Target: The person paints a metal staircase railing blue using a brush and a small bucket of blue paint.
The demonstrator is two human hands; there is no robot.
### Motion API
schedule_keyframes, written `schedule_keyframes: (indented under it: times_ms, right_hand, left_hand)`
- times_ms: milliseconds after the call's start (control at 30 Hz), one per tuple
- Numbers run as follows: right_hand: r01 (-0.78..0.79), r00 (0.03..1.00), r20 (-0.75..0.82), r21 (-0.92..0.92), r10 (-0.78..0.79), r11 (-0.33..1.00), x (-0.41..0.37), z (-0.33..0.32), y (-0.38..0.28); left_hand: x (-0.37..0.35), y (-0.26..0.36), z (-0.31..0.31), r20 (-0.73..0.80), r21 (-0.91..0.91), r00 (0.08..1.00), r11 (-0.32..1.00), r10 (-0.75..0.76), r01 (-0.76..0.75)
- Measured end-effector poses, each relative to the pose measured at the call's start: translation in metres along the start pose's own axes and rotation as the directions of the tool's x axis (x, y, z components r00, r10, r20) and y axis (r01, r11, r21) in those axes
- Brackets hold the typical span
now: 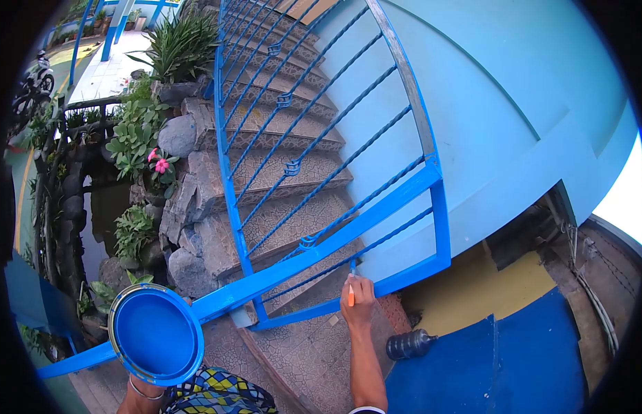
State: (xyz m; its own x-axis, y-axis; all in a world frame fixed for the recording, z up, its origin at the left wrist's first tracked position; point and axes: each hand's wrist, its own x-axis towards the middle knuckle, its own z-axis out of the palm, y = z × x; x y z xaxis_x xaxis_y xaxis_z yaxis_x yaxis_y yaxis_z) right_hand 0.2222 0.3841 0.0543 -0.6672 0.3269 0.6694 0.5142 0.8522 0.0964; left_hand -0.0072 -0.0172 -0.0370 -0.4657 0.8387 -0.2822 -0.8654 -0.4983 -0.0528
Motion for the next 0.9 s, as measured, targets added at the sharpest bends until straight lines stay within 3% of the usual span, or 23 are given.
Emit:
schedule_keyframes:
  times_ms: [100, 300, 433, 567, 667, 867, 900]
  right_hand:
    - [-0.076, 0.996, -0.038, 0.125, 0.081, 0.989, 0.006, -0.006, 0.005]
    - [0.084, 0.904, -0.417, -0.050, -0.097, 0.995, 0.088, -0.045, -0.004]
    - [0.107, 0.908, -0.398, -0.075, -0.128, 0.991, 0.053, -0.013, 0.008]
    - [0.022, 0.987, -0.158, -0.030, -0.026, 0.999, -0.001, 0.021, 0.002]
    - [-0.118, 0.993, -0.012, 0.149, 0.122, 0.982, -0.001, 0.011, -0.007]
    - [-0.260, 0.896, -0.264, 0.343, 0.358, 0.903, 0.065, -0.018, 0.002]
    - [-0.220, 0.893, -0.326, 0.286, 0.310, 0.933, 0.063, -0.025, 0.009]
  left_hand:
    - [0.001, 0.000, 0.001, 0.004, 0.003, 1.000, 1.000, 0.002, -0.002]
    - [0.002, -0.004, -0.001, 0.016, 0.005, 1.000, 1.000, -0.006, 0.006]
    - [0.001, -0.005, -0.003, 0.019, 0.010, 1.000, 1.000, 0.000, 0.000]
    - [0.002, -0.004, -0.001, 0.026, 0.014, 1.000, 1.000, 0.010, -0.010]
    - [0.000, -0.002, -0.002, 0.029, 0.023, 0.999, 1.000, 0.016, -0.016]
    - [-0.002, -0.002, -0.003, 0.023, 0.020, 1.000, 1.000, 0.011, -0.011]
    - [-0.003, -0.001, -0.003, 0.022, 0.022, 1.000, 1.000, 0.015, -0.015]
